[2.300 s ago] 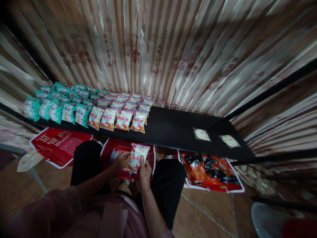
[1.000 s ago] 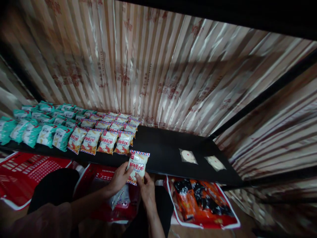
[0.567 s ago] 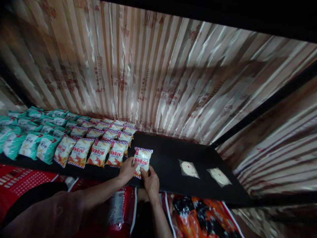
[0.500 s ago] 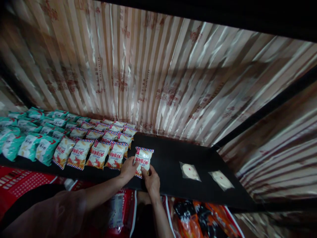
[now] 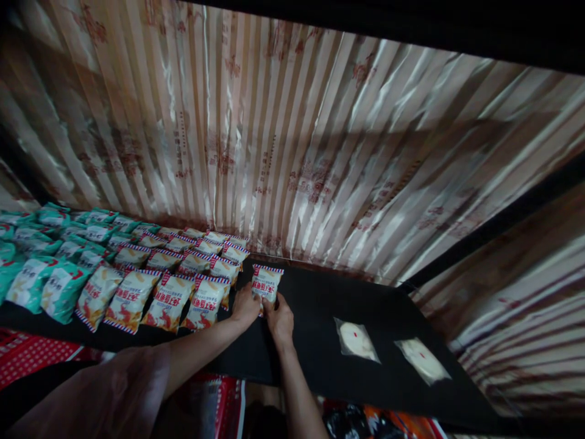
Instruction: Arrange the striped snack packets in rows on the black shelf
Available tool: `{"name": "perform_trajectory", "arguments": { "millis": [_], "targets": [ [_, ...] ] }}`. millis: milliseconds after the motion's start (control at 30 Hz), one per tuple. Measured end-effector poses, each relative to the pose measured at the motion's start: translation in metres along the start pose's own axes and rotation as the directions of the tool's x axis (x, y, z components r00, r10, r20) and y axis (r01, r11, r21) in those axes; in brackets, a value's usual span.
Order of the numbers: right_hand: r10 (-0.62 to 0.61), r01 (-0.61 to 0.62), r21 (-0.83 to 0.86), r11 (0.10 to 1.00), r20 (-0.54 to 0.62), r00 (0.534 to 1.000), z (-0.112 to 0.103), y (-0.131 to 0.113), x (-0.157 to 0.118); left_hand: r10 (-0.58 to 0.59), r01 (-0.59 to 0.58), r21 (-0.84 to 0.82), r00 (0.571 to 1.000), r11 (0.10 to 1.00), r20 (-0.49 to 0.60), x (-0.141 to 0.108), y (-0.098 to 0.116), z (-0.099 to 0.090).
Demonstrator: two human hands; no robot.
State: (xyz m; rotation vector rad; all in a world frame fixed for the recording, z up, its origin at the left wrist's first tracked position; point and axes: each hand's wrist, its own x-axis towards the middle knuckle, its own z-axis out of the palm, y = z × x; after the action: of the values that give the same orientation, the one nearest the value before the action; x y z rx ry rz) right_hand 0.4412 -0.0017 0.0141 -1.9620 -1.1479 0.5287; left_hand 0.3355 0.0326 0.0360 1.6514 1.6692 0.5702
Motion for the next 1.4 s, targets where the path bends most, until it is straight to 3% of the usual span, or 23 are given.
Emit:
{"name": "perform_trajectory", "arguments": {
  "millis": [300,533,733,1100,1400],
  "targets": [
    [-0.005,0.004,0.028,1.000,0.022,1.000,0.014,-0.003,0.043,0.032,-0.033,-0.046,0.999,0.998,-0.015,0.023,0.011,0.007],
    [-0.017,0.018,-0.010,1.000,0.083,0.996,0.027,-0.007,0.071,0.138,-0.133,0.085,0.989,0.987,-0.054,0.035,0.008,0.013],
    [-0.010,0.012,-0.029,1.000,0.066,0.998,0.040,-0.015,0.088,0.227,-0.219,0.145,0.973,0.965,-0.042,0.043,0.000,0.016],
    [0.027,-0.018,-0.105,0.994,0.088,0.996,0.049,-0.026,0.110,0.179,-0.176,0.129,0.984,0.976,-0.017,0.056,0.003,0.010],
    [-0.164,0.169,-0.202,0.965,0.041,0.986,0.059,-0.024,0.104,0.172,-0.174,0.166,0.985,0.971,0.026,0.067,-0.007,0.021]
  ]
}}
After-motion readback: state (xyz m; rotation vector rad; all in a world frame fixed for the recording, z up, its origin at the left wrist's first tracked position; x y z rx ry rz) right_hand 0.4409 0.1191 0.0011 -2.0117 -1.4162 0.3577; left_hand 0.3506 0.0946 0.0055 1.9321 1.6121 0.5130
